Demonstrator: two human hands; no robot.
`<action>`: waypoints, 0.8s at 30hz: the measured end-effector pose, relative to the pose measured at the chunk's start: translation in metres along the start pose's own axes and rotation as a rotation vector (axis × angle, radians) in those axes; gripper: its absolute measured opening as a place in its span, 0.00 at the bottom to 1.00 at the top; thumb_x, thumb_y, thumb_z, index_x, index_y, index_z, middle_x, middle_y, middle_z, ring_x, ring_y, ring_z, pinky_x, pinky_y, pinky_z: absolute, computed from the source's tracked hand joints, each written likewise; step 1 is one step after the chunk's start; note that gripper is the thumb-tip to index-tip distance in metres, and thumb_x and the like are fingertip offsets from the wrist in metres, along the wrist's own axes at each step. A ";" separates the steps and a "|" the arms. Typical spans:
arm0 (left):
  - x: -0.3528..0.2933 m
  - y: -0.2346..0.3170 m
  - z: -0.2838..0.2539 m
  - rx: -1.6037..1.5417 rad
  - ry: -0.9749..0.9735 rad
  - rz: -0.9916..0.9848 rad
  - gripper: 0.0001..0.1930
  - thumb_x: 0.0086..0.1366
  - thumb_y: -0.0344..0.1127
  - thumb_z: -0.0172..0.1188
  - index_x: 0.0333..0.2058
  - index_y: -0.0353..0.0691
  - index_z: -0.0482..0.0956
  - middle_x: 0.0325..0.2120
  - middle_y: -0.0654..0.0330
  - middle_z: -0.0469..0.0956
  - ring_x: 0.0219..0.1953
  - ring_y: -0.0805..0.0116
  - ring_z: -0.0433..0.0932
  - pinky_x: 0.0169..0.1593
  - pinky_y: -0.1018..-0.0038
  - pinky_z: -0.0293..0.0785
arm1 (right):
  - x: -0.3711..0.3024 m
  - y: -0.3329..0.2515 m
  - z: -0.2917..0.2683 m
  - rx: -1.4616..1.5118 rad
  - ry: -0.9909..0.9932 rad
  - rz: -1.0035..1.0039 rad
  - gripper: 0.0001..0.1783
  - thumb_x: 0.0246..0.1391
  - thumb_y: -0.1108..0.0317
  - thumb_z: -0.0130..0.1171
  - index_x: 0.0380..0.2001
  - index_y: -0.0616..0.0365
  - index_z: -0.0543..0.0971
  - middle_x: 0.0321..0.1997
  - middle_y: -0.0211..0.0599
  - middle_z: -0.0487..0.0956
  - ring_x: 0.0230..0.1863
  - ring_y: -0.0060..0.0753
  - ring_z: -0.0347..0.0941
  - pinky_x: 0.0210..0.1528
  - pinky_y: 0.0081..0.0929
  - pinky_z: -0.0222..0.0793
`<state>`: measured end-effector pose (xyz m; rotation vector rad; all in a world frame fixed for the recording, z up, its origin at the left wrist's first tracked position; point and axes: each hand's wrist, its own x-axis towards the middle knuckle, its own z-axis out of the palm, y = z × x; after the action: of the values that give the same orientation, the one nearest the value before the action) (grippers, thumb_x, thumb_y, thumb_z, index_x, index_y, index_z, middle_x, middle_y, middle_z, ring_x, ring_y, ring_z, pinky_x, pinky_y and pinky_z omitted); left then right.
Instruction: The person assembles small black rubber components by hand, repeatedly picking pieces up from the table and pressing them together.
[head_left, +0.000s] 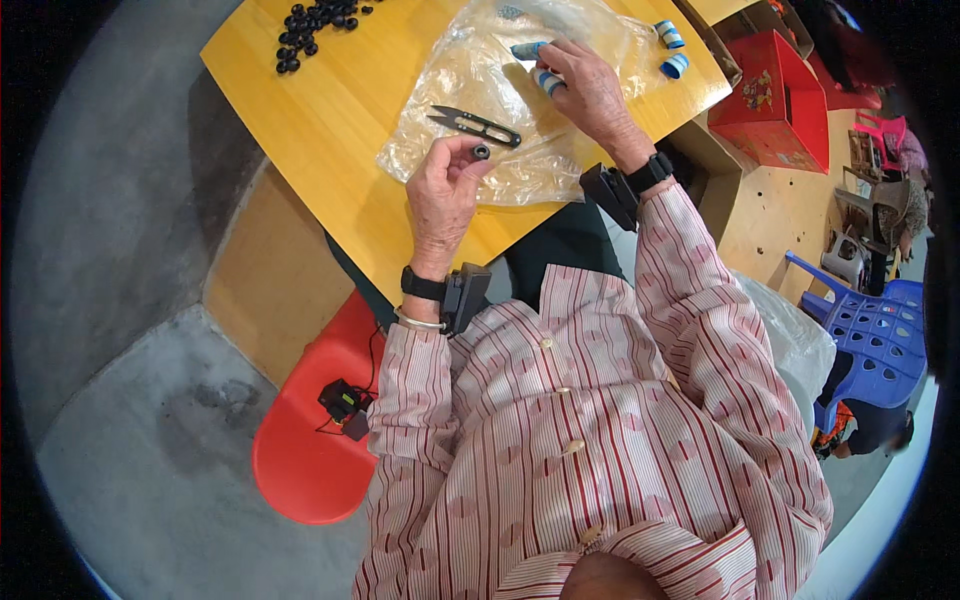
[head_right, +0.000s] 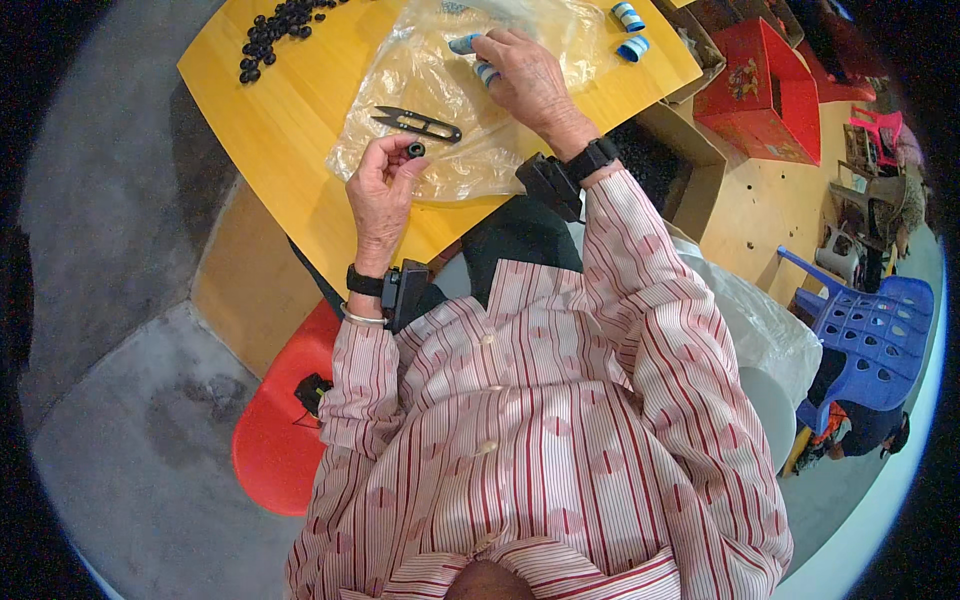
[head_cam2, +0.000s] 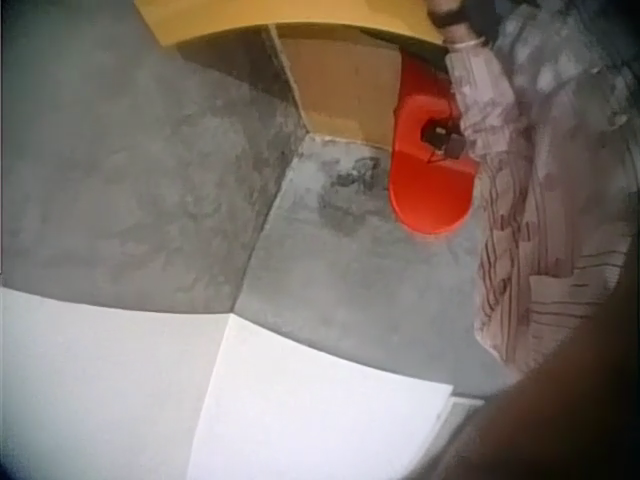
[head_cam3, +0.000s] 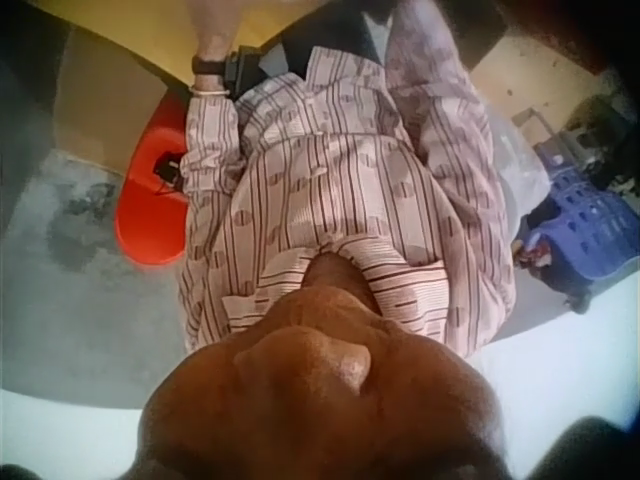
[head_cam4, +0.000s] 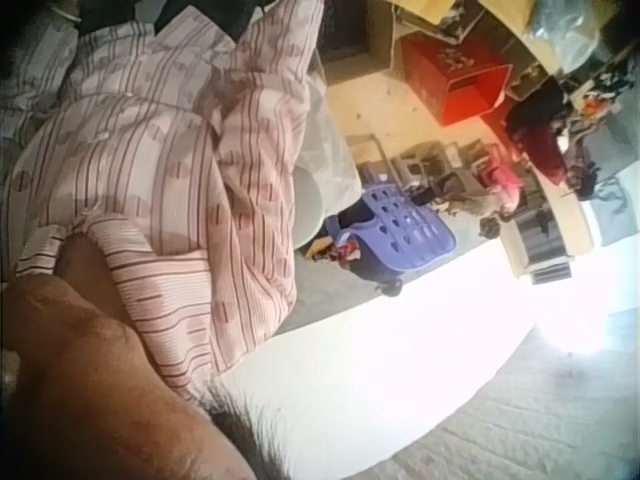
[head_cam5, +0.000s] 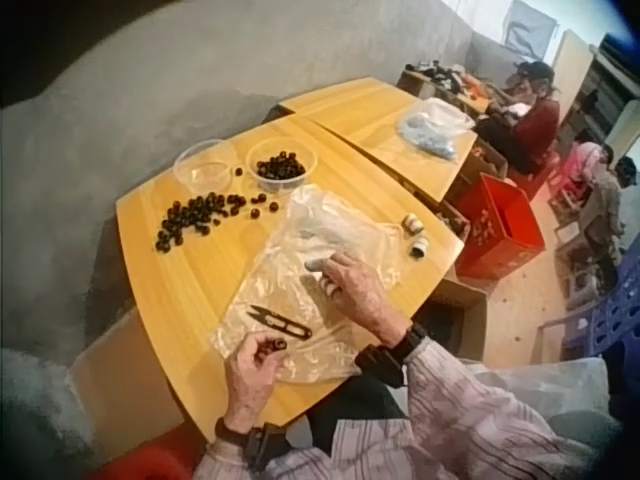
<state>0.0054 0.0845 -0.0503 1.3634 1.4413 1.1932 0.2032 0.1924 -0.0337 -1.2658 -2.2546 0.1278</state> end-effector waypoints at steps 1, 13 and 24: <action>0.000 0.000 0.000 -0.001 -0.005 0.001 0.11 0.54 0.25 0.64 0.36 0.38 0.76 0.25 0.61 0.78 0.25 0.76 0.75 0.31 0.80 0.72 | -0.003 0.000 -0.001 0.038 -0.003 0.033 0.08 0.45 0.77 0.57 0.32 0.58 0.74 0.32 0.37 0.75 0.38 0.43 0.71 0.39 0.33 0.69; -0.002 0.007 -0.002 0.044 -0.023 0.016 0.10 0.53 0.31 0.67 0.33 0.37 0.78 0.25 0.61 0.79 0.25 0.74 0.77 0.32 0.79 0.73 | -0.033 -0.051 -0.019 1.000 -0.206 0.405 0.15 0.55 0.69 0.58 0.46 0.58 0.78 0.38 0.26 0.79 0.40 0.18 0.72 0.42 0.20 0.68; -0.003 0.008 -0.002 0.057 -0.060 0.008 0.08 0.54 0.32 0.67 0.31 0.36 0.79 0.24 0.65 0.78 0.26 0.80 0.73 0.31 0.81 0.71 | -0.035 -0.059 -0.011 1.007 -0.306 0.360 0.17 0.53 0.69 0.60 0.48 0.55 0.77 0.36 0.27 0.79 0.39 0.19 0.72 0.45 0.22 0.69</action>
<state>0.0056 0.0815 -0.0423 1.4329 1.4390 1.1142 0.1785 0.1289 -0.0190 -1.0617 -1.6978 1.4554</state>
